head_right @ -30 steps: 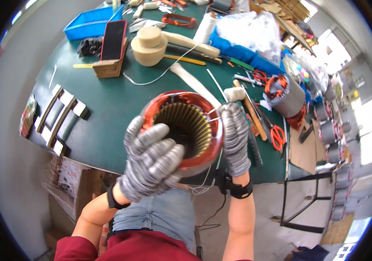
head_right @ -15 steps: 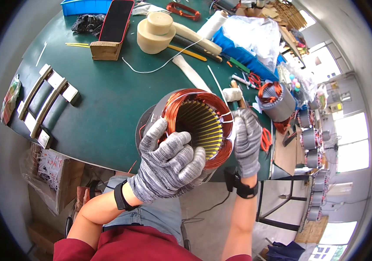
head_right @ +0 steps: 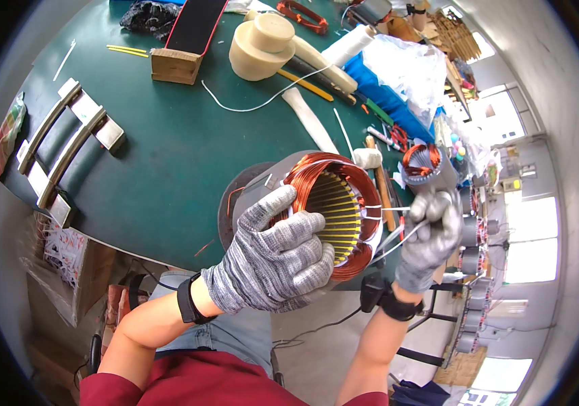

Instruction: Tying and organizing wires on an electrical motor stator core with white string and tools.

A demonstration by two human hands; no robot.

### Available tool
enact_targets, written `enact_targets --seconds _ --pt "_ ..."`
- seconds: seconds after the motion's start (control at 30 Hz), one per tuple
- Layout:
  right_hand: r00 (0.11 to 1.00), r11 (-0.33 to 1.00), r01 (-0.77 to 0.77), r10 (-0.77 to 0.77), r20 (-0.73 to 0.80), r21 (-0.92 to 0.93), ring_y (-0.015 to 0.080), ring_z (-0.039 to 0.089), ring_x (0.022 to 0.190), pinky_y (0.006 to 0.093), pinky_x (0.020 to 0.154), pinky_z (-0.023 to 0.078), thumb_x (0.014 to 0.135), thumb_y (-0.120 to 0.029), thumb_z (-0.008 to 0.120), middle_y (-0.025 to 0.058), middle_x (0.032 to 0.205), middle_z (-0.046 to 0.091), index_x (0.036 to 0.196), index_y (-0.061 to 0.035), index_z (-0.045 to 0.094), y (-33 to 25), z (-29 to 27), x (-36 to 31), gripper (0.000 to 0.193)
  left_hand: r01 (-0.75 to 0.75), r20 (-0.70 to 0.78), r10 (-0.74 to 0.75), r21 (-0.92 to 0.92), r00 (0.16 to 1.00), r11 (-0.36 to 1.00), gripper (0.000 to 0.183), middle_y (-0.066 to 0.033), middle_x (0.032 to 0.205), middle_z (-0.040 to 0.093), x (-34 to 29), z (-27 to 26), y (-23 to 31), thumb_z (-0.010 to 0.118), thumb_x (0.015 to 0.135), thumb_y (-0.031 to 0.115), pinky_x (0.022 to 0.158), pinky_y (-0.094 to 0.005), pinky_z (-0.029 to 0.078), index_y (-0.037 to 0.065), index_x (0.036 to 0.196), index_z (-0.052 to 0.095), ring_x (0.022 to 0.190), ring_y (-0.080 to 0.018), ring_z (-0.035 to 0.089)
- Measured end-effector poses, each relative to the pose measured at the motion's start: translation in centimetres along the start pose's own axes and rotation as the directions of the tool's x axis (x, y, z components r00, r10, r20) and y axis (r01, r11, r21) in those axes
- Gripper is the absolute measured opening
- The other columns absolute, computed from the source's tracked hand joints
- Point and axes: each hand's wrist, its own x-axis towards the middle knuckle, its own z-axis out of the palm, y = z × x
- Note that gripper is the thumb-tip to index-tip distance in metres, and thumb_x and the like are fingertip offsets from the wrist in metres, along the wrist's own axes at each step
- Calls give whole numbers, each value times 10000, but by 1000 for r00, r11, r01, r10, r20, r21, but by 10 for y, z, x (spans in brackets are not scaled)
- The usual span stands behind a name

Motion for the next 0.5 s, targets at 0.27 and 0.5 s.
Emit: enact_targets --seconds 0.27,0.5 --pt "834 477 435 107 541 -764 179 629 870 314 838 483 900 -105 522 105 932 651 886 -5 628 -3 51 39 147 -12 -54 14 37 998 999 215 53 822 592 -4 3 -4 621 623 237 967 -531 422 193 832 605 968 -186 603" --pt "924 960 -130 207 321 -246 17 356 493 160 429 346 969 -224 487 128 1145 596 953 -26 582 -14 -10 31 220 -47 -36 50 76 998 996 172 62 804 578 -2 2 -6 608 636 248 970 -526 426 214 804 592 961 -177 603"
